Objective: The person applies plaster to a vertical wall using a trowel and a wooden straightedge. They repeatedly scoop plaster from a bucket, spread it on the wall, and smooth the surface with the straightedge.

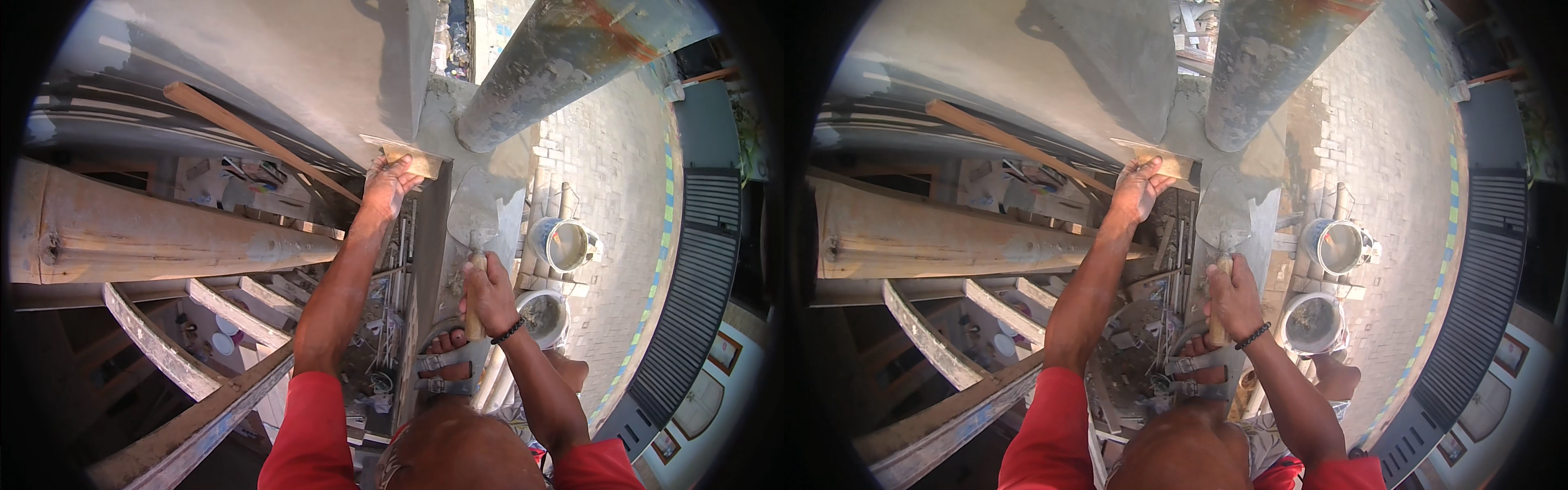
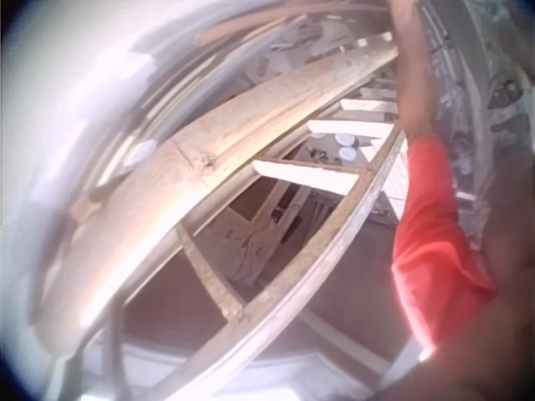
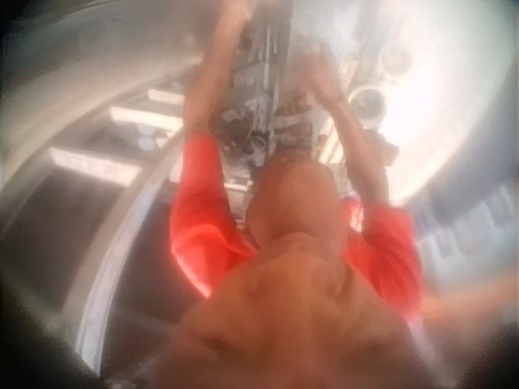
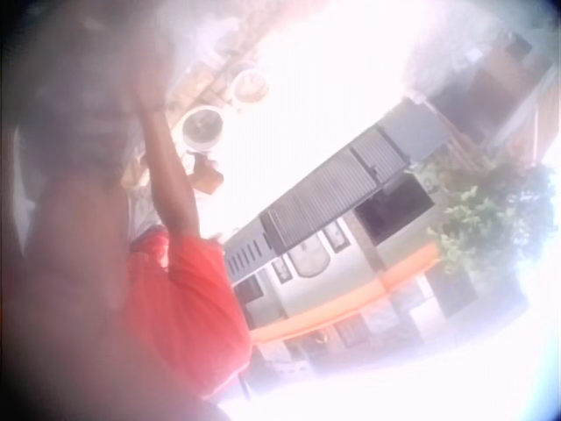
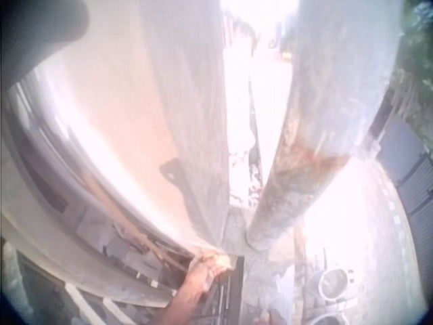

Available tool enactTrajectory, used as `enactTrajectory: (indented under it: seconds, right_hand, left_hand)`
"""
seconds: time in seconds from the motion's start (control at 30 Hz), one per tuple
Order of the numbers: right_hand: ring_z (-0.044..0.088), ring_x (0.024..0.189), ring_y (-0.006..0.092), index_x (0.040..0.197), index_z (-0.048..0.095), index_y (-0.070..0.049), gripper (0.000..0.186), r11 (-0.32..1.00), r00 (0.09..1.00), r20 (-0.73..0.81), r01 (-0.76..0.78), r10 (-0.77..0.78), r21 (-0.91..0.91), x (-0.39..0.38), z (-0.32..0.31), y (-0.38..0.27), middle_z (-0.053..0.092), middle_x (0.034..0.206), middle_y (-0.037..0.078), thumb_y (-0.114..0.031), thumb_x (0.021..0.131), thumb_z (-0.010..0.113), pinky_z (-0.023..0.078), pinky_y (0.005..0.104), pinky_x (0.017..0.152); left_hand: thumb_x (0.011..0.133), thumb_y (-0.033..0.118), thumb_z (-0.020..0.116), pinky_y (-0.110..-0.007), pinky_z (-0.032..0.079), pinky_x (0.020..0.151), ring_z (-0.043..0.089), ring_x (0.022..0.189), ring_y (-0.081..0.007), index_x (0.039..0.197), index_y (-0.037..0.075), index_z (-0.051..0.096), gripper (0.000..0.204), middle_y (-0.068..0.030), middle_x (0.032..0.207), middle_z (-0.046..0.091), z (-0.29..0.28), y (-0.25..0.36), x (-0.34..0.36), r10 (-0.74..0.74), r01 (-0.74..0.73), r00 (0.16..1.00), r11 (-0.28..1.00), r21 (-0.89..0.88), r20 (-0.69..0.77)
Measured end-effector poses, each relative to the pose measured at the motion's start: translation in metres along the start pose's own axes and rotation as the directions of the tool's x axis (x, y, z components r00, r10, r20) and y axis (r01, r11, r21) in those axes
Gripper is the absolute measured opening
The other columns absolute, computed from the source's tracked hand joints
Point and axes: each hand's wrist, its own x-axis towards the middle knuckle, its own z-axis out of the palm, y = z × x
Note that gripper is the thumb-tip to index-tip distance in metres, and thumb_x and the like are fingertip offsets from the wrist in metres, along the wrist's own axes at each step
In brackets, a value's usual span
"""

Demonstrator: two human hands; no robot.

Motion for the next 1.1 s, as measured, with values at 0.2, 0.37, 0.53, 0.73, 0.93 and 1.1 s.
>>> enactTrajectory:
  seconds: [0.2,0.37,0.53,0.73,0.93,1.1]
  right_hand:
    - [0.049,0.042,0.0127,0.105,0.044,-0.003,0.021,1.000,0.999,-0.016,0.030,-0.030,-0.010,-0.034,-0.018,0.011,0.048,0.066,0.004,-0.020,0.092,0.047,0.041,0.0258,0.037]
    - [0.049,0.042,0.0132,0.106,0.044,-0.002,0.023,0.997,0.999,0.034,0.029,-0.027,-0.067,-0.001,-0.023,-0.007,0.048,0.067,0.005,-0.020,0.091,0.048,0.042,0.0269,0.038]
    - [0.052,0.045,0.0146,0.107,0.042,0.003,0.031,0.981,0.994,0.085,-0.056,0.073,-0.186,-0.011,-0.037,0.001,0.049,0.067,0.007,-0.021,0.089,0.050,0.044,0.0289,0.042]
    - [0.053,0.044,0.0140,0.116,0.040,0.003,0.037,0.968,0.983,0.177,-0.008,0.054,-0.250,-0.029,-0.049,0.001,0.051,0.066,0.006,-0.021,0.090,0.049,0.044,0.0283,0.041]
    - [0.053,0.043,0.0138,0.116,0.040,0.003,0.036,0.972,0.993,0.114,0.068,-0.043,-0.223,-0.006,-0.058,-0.016,0.050,0.066,0.006,-0.019,0.089,0.050,0.042,0.0286,0.039]
    - [0.053,0.043,0.0136,0.115,0.040,0.002,0.035,0.980,0.993,0.110,-0.024,0.047,-0.200,-0.026,-0.061,0.001,0.050,0.068,0.006,-0.019,0.089,0.051,0.042,0.0279,0.038]
  left_hand:
    - [0.086,0.004,0.062,-0.041,0.055,0.078,0.064,0.082,-0.0232,0.109,0.004,0.036,0.036,-0.0087,0.095,0.058,-0.003,-0.001,0.005,0.001,-0.001,1.000,1.000,0.010,0.026]
    - [0.086,0.004,0.062,-0.041,0.055,0.078,0.064,0.080,-0.0228,0.109,0.004,0.037,0.034,-0.0084,0.095,0.058,0.003,0.000,0.001,0.008,-0.007,1.000,1.000,0.027,-0.018]
    - [0.085,0.004,0.063,-0.042,0.055,0.079,0.063,0.082,-0.0228,0.113,0.003,0.034,0.040,-0.0081,0.096,0.057,-0.004,-0.001,0.005,-0.015,0.015,1.000,1.000,0.017,0.021]
    - [0.084,0.004,0.064,-0.043,0.055,0.080,0.063,0.084,-0.0234,0.113,0.004,0.033,0.042,-0.0082,0.096,0.057,-0.001,-0.001,0.001,-0.001,0.001,1.000,1.000,0.006,0.001]
    - [0.085,0.003,0.063,-0.043,0.054,0.081,0.064,0.087,-0.0244,0.111,0.005,0.035,0.039,-0.0082,0.098,0.057,0.000,-0.001,0.004,-0.008,0.008,1.000,1.000,0.007,-0.001]
    - [0.086,0.004,0.062,-0.043,0.054,0.079,0.064,0.086,-0.0247,0.108,0.006,0.037,0.033,-0.0080,0.097,0.057,0.001,-0.005,0.003,0.016,-0.016,0.999,1.000,0.005,-0.038]
